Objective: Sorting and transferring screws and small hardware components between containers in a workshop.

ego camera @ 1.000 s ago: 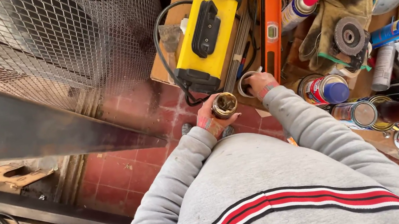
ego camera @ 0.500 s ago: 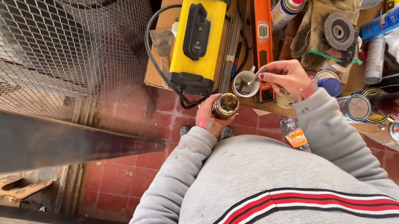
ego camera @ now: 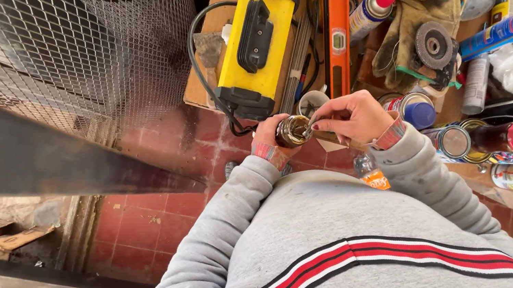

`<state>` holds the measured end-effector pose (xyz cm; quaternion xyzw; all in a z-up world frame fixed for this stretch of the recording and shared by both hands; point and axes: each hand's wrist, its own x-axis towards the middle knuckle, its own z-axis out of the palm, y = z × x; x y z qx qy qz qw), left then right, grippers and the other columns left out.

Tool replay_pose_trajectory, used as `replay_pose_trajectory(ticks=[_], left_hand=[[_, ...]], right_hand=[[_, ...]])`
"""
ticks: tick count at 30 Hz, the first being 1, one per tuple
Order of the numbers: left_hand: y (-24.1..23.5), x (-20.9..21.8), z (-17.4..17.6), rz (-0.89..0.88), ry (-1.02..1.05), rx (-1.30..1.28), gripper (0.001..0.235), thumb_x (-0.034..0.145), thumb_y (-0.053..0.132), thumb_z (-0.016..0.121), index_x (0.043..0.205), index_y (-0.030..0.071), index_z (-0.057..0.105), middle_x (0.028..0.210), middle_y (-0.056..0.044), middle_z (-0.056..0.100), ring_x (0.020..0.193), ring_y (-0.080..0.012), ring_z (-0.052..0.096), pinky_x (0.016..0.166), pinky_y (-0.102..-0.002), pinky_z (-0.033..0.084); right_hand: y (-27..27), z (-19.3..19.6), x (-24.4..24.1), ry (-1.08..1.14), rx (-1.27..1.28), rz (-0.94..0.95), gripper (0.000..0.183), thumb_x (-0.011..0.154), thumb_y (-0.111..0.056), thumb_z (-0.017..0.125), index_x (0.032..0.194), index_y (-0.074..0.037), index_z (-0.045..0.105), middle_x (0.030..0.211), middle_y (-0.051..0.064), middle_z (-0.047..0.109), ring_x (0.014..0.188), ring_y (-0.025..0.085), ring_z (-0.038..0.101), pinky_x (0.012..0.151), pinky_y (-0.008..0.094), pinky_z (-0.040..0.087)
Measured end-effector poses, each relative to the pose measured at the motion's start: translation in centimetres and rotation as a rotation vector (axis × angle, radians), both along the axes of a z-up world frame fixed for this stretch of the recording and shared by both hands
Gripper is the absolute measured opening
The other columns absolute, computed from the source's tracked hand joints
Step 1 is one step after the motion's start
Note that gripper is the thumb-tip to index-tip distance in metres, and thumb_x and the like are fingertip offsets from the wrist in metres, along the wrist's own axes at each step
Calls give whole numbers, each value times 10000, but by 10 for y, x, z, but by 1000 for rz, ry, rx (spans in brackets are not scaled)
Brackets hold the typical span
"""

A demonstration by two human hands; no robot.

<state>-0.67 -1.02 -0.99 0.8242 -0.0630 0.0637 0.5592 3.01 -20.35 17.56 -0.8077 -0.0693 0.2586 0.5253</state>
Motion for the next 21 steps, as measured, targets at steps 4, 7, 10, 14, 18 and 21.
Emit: replay_pose_trajectory(ticks=[4, 7, 10, 14, 18, 21], left_hand=[[-4, 2, 11, -2, -8, 0, 692, 616, 276, 973, 1219, 154, 656, 1169, -84, 695, 1133, -319, 636, 978, -417, 537], [-9, 4, 16, -16, -28, 15, 692, 616, 265, 969, 1222, 149, 655, 1164, -89, 698, 1136, -325, 633, 983, -419, 532], [-16, 3, 23, -16, -26, 4, 697, 615, 270, 970, 1224, 147, 653, 1168, -105, 688, 1131, -329, 631, 975, -419, 532], [-28, 4, 17, -24, -11, 0, 704, 626, 289, 972, 1234, 151, 648, 1167, -113, 682, 1129, -328, 633, 974, -419, 532], [-39, 3, 11, -32, -41, -6, 714, 614, 291, 976, 1232, 156, 644, 1171, -108, 686, 1134, -329, 633, 985, -425, 527], [-46, 1, 8, -37, -48, 0, 707, 612, 285, 977, 1224, 157, 648, 1173, -111, 683, 1133, -329, 635, 984, -424, 529]], right_hand=[[-5, 4, -2, -22, -3, -12, 144, 912, -75, 740, 1028, -7, 791, 663, 8, 701, 488, 39, 576, 433, 218, 452], [-11, 5, -3, -102, 5, 26, 132, 927, -81, 736, 1023, -13, 795, 688, -8, 699, 509, 28, 583, 443, 211, 453], [-22, 3, -5, -126, 0, 18, 121, 924, -76, 735, 1010, -11, 789, 689, -5, 712, 497, 34, 586, 436, 213, 452], [-31, 4, -8, -139, 67, -1, 141, 926, -67, 733, 1046, -19, 790, 702, -5, 703, 516, 26, 584, 448, 204, 443], [-38, 10, -12, -207, 31, 41, 179, 924, -75, 723, 1083, -38, 794, 690, -29, 707, 508, 16, 585, 447, 200, 437], [-46, 5, -15, -224, 34, 9, 208, 939, -76, 734, 1135, -69, 803, 660, -3, 645, 518, 59, 508, 475, 236, 392]])
